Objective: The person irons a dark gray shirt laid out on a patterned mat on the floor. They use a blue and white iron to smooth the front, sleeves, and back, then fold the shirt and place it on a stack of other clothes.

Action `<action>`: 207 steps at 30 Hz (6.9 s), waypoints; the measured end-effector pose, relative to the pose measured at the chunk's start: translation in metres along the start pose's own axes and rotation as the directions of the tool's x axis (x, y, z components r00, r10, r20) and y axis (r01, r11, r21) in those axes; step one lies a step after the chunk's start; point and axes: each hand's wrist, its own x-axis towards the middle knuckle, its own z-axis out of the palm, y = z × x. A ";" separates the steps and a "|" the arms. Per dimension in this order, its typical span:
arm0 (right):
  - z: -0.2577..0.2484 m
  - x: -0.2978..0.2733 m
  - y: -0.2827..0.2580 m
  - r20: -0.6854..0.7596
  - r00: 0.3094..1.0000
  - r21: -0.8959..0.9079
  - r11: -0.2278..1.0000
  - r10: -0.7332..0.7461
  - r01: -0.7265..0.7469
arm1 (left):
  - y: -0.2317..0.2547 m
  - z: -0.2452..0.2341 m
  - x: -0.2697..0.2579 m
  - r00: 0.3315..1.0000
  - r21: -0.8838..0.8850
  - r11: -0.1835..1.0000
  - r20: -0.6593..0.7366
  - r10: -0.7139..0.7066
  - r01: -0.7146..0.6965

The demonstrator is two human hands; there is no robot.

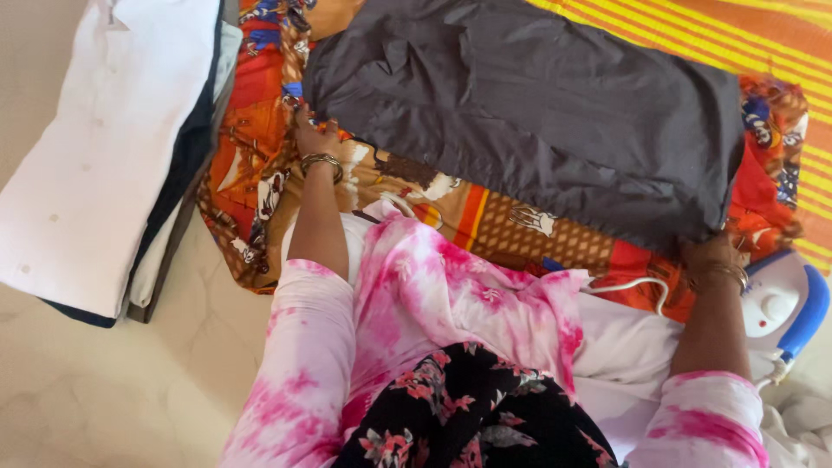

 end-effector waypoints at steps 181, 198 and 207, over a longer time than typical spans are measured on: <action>0.070 -0.212 -0.505 -0.162 0.381 -0.305 0.413 -0.910 0.858 | 0.004 -0.036 0.010 0.751 0.252 0.964 0.620 -0.227 0.083; -0.010 -0.119 -0.250 -0.054 0.752 -0.313 0.726 -0.657 0.612 | -0.005 -0.053 0.010 0.670 0.238 0.916 0.626 -0.398 0.322; -0.057 -0.061 -0.055 -0.149 0.967 -0.282 0.946 -0.206 0.158 | -0.007 -0.051 0.011 0.637 0.269 0.885 0.618 -0.461 0.380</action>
